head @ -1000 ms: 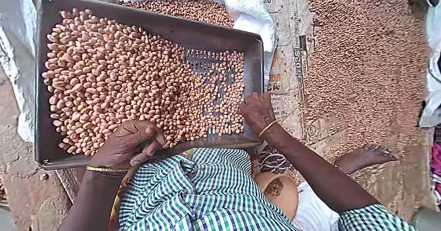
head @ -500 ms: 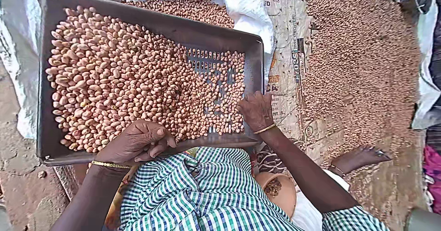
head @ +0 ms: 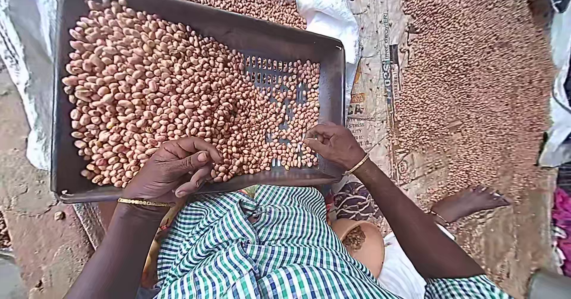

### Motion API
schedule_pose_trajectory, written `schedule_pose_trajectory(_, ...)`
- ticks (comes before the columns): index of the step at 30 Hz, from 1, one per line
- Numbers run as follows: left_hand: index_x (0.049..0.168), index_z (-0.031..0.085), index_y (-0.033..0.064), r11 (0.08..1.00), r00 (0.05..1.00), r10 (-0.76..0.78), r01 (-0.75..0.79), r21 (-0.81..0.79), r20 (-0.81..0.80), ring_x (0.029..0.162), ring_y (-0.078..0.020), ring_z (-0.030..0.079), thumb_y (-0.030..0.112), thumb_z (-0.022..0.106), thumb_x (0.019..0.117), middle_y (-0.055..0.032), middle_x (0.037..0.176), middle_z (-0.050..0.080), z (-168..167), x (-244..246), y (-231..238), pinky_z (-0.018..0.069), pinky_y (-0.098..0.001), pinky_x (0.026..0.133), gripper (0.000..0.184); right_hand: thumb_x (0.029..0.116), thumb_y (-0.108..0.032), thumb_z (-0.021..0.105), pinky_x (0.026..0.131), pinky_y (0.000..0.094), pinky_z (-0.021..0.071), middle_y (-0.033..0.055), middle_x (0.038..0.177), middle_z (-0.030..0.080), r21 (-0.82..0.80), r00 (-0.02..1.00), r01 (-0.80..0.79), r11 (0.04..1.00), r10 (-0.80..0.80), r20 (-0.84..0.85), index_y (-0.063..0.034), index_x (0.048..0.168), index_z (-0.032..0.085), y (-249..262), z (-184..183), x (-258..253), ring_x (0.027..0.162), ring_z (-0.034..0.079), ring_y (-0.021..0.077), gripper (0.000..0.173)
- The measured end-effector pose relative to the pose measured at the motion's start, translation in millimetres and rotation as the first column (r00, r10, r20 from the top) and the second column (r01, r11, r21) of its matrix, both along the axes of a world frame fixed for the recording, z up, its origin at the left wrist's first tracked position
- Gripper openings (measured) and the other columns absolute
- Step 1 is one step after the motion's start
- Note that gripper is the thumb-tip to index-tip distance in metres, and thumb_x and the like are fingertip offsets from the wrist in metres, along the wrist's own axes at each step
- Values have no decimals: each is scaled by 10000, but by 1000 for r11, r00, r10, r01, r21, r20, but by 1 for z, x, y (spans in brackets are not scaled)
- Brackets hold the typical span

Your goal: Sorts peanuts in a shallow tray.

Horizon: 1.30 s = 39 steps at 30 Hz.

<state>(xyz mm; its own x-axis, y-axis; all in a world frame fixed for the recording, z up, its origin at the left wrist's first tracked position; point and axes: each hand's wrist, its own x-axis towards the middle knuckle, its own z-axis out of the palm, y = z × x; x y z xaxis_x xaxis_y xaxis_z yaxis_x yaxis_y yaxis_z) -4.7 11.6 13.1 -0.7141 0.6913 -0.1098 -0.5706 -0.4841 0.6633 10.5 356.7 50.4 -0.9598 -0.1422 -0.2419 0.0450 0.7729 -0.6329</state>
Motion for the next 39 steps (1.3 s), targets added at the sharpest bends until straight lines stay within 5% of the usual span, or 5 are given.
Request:
schedule_pose_trajectory(7, 1022, 772, 128, 1000, 1000, 4, -4, -3, -22, 425, 71, 483, 251, 638, 1001, 86, 545, 569, 0, 2, -1, 389, -72, 406, 183, 989, -36, 593, 781, 586, 542, 324, 1041, 661, 492, 981, -178, 852, 115, 155, 138, 1023, 687, -25, -15, 11, 944, 688, 485, 200)
schedule_pose_trajectory(13, 1041, 766, 118, 999, 998, 34, -32, 39, -43, 416, 71, 477, 285, 617, 1010, 97, 536, 558, -4, 3, -6, 390, -78, 397, 226, 969, -256, 489, 624, 151, 474, -163, 815, 642, -769, 984, 168, 617, -157, 88, -282, 895, 684, 28, -5, 3, 705, 573, -42, 209)
schedule_pose_trajectory(17, 1053, 764, 136, 999, 997, 39, -38, 19, -60, 413, 73, 469, 315, 590, 1022, 109, 532, 553, -4, 1, -5, 390, -79, 401, 252, 890, -35, 635, 578, 134, 389, -38, 770, 536, -166, 991, -129, 978, 121, -58, -32, 857, 700, 33, 7, 25, 647, 466, -15, 74)
schedule_pose_trajectory(22, 1028, 769, 154, 993, 992, 112, -113, -22, -63, 401, 69, 458, 316, 606, 1013, 115, 520, 540, -2, 3, -4, 381, -86, 389, 231, 785, 83, 749, 686, 524, 452, 183, 738, 654, 592, 815, -479, 648, 578, 26, 19, 756, 722, 14, -3, 37, 768, 664, 384, 75)
schedule_pose_trajectory(39, 837, 724, 147, 988, 990, -76, 91, -128, 121, 435, 45, 529, 694, 526, 912, 61, 622, 631, 5, 3, 0, 427, -89, 411, 587, 900, -100, 708, 975, 370, 543, 223, 1108, 731, -80, 752, -489, 868, 374, -542, 56, 1131, 734, -126, 33, -18, 1100, 701, 326, 279)
